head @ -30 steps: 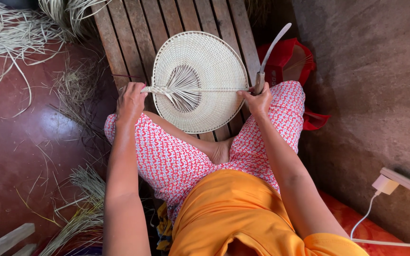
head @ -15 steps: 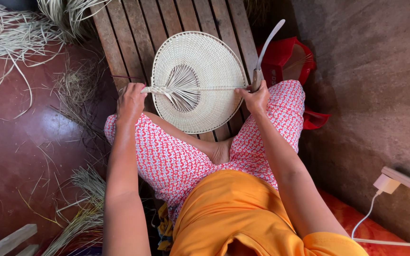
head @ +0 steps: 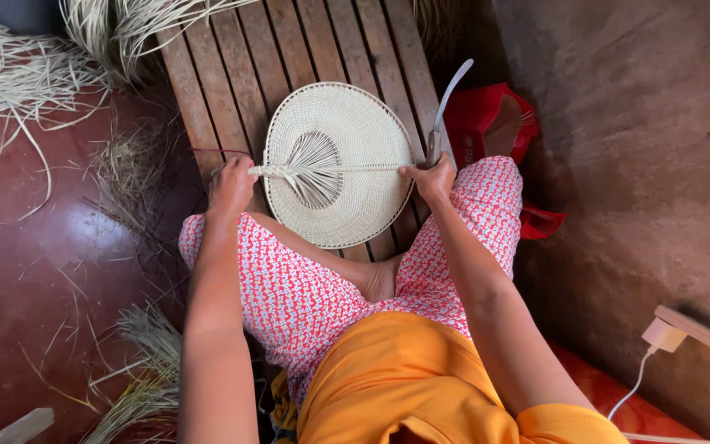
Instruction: Trimming the edges of a woven fan and binding it with string
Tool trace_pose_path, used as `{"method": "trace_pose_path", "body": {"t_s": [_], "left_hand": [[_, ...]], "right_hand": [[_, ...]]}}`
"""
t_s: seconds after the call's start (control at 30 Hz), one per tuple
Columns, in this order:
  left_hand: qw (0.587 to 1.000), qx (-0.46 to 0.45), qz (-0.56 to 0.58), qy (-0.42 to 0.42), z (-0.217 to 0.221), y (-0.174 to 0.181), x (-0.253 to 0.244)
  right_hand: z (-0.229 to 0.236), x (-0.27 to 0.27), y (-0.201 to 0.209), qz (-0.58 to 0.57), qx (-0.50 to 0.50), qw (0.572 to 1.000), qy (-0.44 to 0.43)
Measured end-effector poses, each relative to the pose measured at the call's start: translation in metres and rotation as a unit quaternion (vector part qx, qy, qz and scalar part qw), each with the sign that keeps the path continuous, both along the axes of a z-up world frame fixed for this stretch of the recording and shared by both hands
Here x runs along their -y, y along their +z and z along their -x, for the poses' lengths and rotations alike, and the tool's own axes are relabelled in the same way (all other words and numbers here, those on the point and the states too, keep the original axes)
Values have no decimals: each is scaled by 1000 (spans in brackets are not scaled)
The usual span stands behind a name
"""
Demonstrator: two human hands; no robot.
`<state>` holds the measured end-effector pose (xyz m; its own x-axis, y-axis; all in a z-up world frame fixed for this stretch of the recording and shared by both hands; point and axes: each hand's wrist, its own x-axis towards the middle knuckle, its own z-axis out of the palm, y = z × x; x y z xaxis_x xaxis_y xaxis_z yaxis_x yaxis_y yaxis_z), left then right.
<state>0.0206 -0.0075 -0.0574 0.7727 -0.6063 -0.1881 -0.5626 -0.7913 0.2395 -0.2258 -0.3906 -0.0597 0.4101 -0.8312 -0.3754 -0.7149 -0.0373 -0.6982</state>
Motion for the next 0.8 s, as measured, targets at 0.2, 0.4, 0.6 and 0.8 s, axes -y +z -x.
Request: {"method": "trace_pose_path", "body": {"t_s": [0.2,0.4,0.6,0.8], "left_hand": [[999,-38,-25,25,4,21,10],[996,-51,-42,57,6,26,12],[995,-38,-47,74,2,13,8],[997,-24,-43,65,3,17,10]], "right_hand": [[-1,0,12,-10,-9,1000,7],[-8,-1,15,-14,-7,1000,9],[-12,0,21,-2,1,1000,21],[-10,3,16,-3,14,1000,18]]}}
